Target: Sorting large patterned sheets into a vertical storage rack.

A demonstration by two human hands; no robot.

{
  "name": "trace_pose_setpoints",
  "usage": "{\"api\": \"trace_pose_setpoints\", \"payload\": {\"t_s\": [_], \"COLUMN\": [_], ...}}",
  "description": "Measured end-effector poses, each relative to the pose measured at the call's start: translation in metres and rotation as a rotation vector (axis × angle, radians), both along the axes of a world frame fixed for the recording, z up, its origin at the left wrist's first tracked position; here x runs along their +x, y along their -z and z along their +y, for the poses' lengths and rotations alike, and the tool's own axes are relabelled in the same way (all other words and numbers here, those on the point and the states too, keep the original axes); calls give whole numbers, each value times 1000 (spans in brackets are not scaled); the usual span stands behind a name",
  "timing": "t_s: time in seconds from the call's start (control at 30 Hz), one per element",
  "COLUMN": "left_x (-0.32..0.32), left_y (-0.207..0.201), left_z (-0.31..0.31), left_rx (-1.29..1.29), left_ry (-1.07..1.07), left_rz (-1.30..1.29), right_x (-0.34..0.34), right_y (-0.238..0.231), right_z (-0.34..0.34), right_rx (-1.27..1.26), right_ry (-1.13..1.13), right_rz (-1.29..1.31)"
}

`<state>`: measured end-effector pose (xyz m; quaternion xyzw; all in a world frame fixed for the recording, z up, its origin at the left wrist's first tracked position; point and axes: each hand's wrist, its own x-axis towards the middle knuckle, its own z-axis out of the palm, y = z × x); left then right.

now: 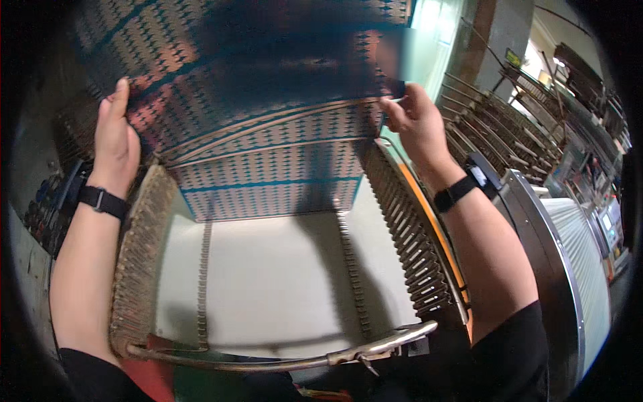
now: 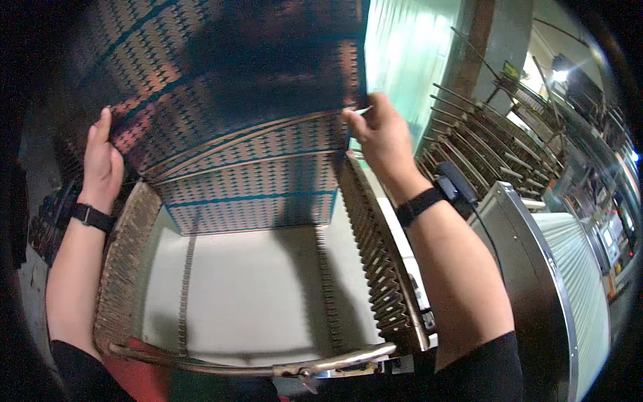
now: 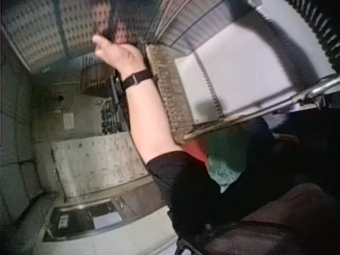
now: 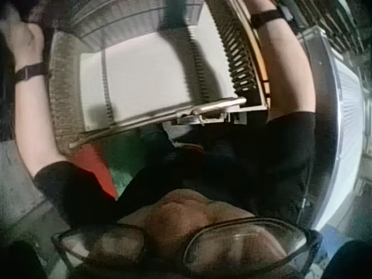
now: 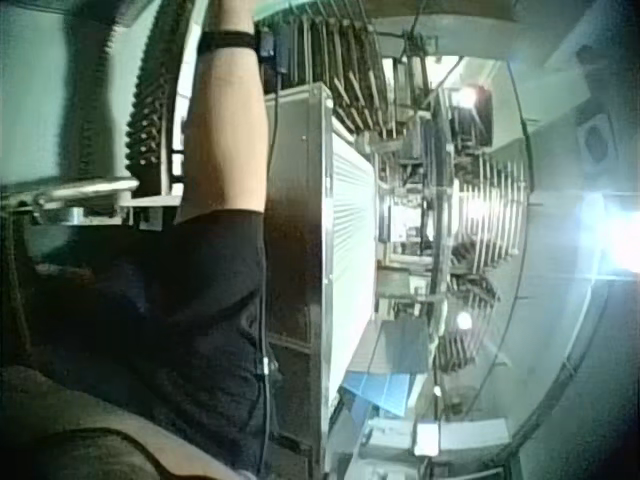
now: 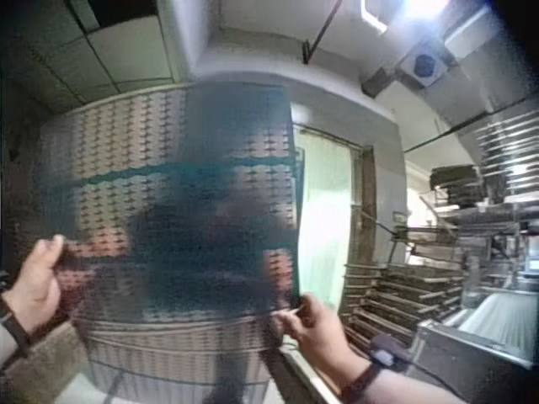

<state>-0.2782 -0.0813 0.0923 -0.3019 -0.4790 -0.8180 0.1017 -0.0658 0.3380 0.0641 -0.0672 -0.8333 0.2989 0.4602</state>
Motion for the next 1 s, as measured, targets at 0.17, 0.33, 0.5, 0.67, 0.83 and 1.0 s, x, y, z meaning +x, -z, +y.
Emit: {"api": "trace_pose_setpoints", "payload": {"t_s": [0.17, 0.33, 0.5, 0.67, 0.83, 1.0], "left_x": [-1, 3, 5, 9, 18, 4], "left_y": [-3, 3, 5, 5, 4, 10], "left_z": [5, 12, 18, 25, 23, 21], "left_rx": [-33, -39, -86, -73, -71, -102], "left_ry": [12, -48, -83, -107, -86, -3], "left_rz": [-24, -27, -2, -26, -44, 8], "right_x": [2, -1, 3, 5, 6, 6], "right_y": [7, 21, 28, 31, 29, 28], "right_z": [8, 12, 18, 19, 9, 18], "right_rx": [1, -44, -92, -60, -117, -94], "right_ry": [41, -82, -110, -93, -108, -86], "right_rz": [-41, -68, -87, -107, -152, -88]}}
